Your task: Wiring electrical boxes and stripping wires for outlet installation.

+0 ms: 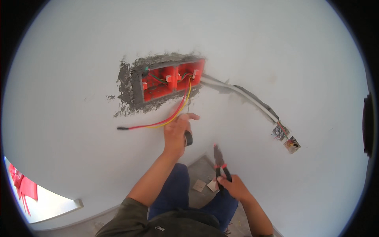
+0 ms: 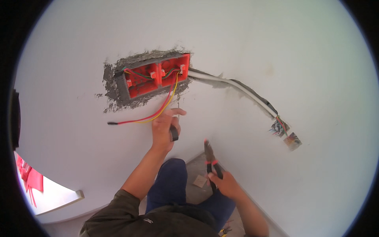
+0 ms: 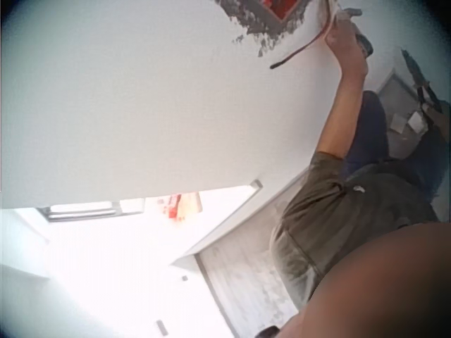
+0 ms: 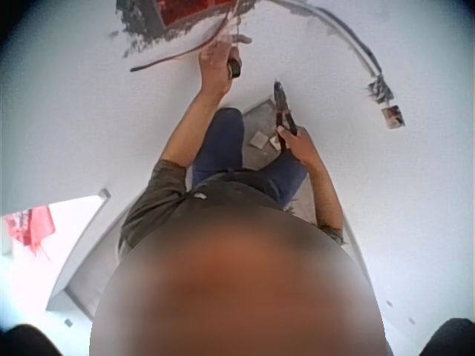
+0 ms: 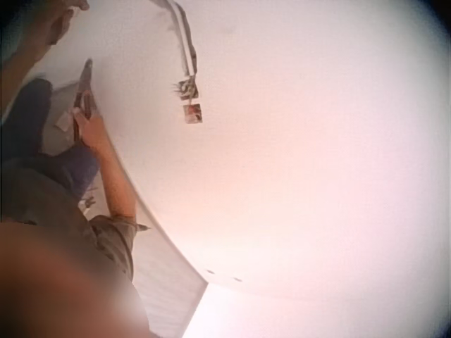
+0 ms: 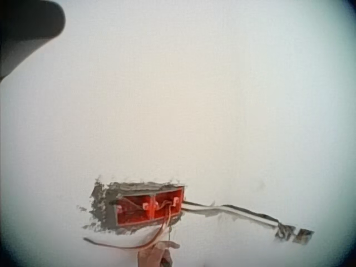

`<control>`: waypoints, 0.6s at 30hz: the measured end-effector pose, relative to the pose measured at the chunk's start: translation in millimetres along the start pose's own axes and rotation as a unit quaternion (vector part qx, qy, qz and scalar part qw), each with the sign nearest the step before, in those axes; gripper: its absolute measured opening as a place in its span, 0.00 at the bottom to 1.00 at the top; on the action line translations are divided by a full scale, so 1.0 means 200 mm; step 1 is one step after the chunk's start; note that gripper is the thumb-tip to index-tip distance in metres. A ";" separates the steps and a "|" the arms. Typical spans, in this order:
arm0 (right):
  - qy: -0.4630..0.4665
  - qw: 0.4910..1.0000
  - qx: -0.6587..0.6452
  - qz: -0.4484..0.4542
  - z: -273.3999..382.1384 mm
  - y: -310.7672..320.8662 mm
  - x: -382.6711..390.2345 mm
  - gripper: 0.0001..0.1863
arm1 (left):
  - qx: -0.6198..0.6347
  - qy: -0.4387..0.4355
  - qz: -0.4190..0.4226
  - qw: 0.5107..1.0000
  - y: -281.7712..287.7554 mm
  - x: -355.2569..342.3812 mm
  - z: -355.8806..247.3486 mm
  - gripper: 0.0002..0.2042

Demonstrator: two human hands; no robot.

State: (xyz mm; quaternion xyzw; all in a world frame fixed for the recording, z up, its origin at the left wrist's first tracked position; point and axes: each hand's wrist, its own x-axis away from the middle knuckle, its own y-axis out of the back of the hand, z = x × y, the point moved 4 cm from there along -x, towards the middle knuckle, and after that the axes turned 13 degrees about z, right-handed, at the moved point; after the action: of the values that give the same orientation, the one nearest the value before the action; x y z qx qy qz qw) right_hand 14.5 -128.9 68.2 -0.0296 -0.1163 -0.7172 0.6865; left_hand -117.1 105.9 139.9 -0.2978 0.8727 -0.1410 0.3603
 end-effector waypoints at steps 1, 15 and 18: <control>-0.075 0.997 0.030 0.005 -0.12 0.00 0.03 0.14 | -0.003 0.003 0.001 1.000 -0.02 -0.01 -0.02 0.26; -0.136 0.941 -0.297 -0.091 -1.02 0.16 0.64 0.20 | -0.556 -0.265 0.045 0.787 -0.12 -0.06 -0.34 0.13; -0.132 0.932 -0.294 -0.163 -1.35 0.20 0.93 0.13 | -0.625 -0.243 0.125 0.731 -0.20 -0.04 -0.31 0.17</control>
State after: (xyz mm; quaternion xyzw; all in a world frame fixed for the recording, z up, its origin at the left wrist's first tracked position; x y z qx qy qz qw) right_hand 76.3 -367.9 -150.3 -0.3055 0.0071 -0.8111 0.4987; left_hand -139.8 81.7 205.7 -0.3676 0.6761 0.5596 0.3076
